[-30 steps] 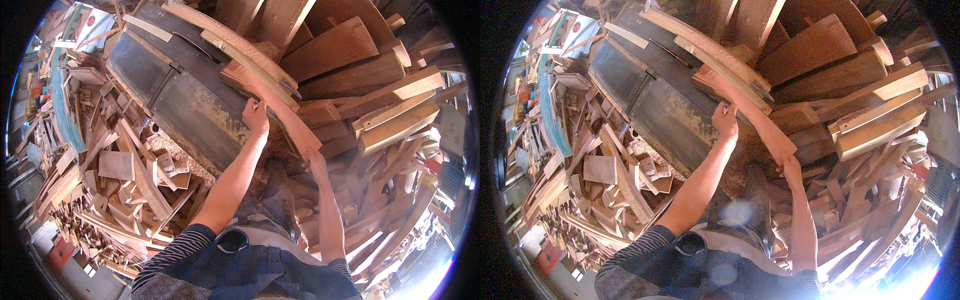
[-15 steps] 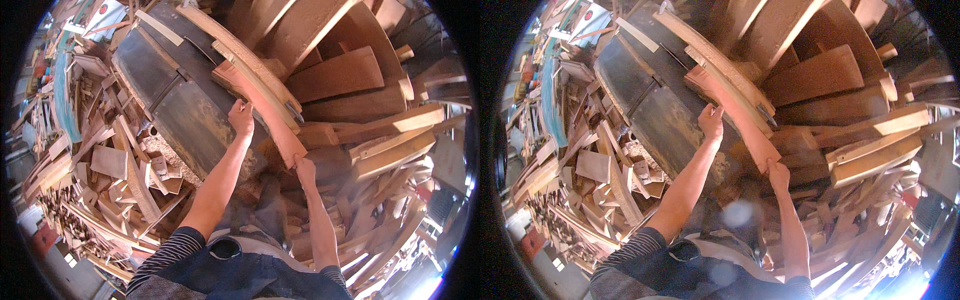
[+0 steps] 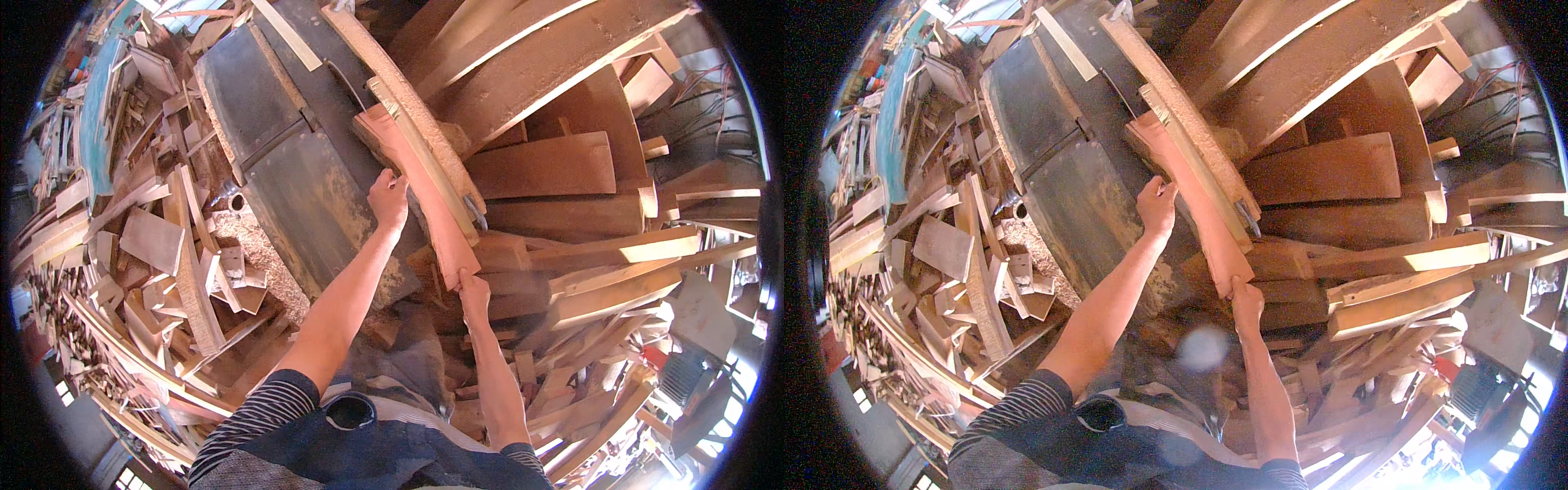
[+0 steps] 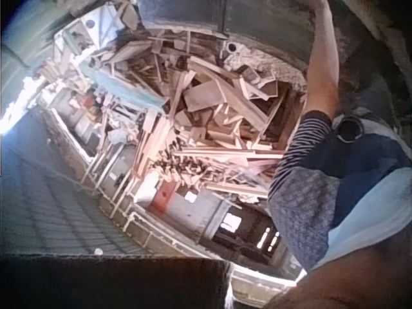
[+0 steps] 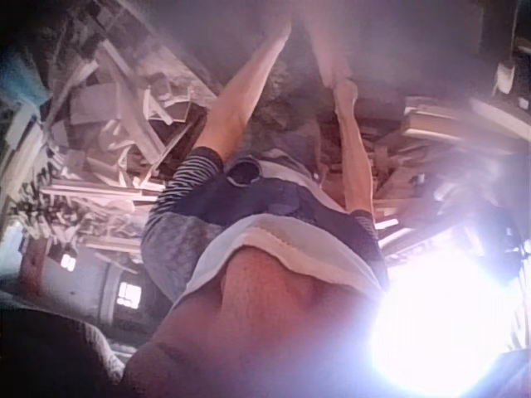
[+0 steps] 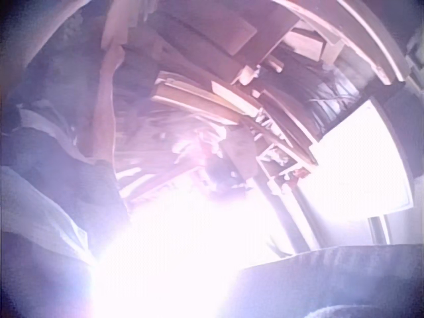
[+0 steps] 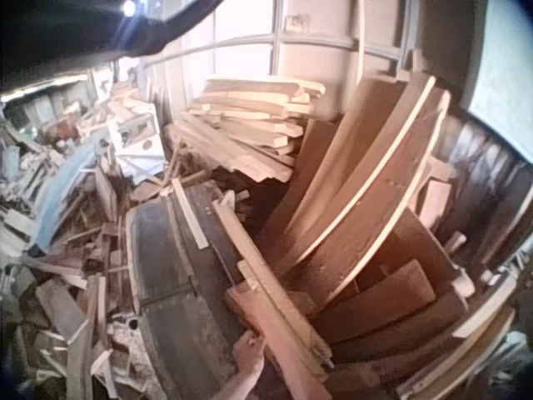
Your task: The person shapes wood planks by passing them through a jointer machine multiple times to smooth the edges.
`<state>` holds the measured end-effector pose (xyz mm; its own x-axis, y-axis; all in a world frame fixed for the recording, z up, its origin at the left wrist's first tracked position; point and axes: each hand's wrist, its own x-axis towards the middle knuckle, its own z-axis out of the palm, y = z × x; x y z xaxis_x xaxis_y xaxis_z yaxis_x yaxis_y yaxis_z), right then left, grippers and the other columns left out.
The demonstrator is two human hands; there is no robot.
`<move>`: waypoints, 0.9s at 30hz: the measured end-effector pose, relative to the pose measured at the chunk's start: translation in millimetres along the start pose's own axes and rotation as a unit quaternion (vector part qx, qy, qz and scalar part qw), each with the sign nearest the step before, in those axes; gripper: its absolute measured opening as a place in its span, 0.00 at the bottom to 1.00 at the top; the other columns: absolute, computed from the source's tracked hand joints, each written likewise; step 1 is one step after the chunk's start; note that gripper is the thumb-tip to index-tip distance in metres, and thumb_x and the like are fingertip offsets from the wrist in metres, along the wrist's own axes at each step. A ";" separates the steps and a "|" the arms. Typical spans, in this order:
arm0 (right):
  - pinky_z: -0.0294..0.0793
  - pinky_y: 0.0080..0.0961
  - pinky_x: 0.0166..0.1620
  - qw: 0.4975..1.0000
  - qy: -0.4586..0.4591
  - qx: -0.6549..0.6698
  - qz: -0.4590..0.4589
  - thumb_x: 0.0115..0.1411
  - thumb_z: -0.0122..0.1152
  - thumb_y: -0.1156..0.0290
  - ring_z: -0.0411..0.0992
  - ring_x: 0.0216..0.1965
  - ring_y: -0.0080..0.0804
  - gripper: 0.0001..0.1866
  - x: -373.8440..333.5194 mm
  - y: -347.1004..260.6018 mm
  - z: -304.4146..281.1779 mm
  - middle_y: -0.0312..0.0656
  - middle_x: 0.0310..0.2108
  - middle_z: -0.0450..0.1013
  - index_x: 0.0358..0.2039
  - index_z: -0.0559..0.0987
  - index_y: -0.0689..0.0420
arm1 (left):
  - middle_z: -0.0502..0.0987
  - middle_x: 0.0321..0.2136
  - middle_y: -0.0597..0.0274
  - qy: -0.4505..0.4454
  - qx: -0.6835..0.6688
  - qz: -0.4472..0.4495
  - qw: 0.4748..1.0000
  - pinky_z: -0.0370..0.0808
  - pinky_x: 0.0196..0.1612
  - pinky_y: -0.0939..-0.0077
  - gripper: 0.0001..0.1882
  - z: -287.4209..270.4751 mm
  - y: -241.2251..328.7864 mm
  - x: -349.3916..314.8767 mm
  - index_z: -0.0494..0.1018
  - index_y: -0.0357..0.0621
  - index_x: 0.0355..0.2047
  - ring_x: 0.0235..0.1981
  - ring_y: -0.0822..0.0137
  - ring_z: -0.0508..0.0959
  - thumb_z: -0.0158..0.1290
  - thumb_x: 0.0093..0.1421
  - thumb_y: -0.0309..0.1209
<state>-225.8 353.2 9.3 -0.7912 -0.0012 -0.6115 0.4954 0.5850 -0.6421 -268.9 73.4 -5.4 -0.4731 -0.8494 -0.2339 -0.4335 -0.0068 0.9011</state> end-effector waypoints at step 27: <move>0.49 0.26 0.18 0.999 -0.011 0.038 0.001 0.66 0.63 0.51 0.55 0.12 0.20 0.26 19.9 -25.1 32.5 0.29 0.11 0.62 0.15 0.76 0.55 | 0.76 0.28 0.39 -0.116 -0.025 -0.028 0.993 0.72 0.34 0.56 0.12 -9.5 -16.6 -92.5 0.75 0.34 0.35 0.29 0.46 0.80 0.58 0.66 0.34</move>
<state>-242.3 312.1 -1.8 -0.7830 -0.0188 -0.6217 0.5229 0.5214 -0.6743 -210.7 147.1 4.8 -0.6158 -0.7024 -0.3570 -0.4285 -0.0818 0.8999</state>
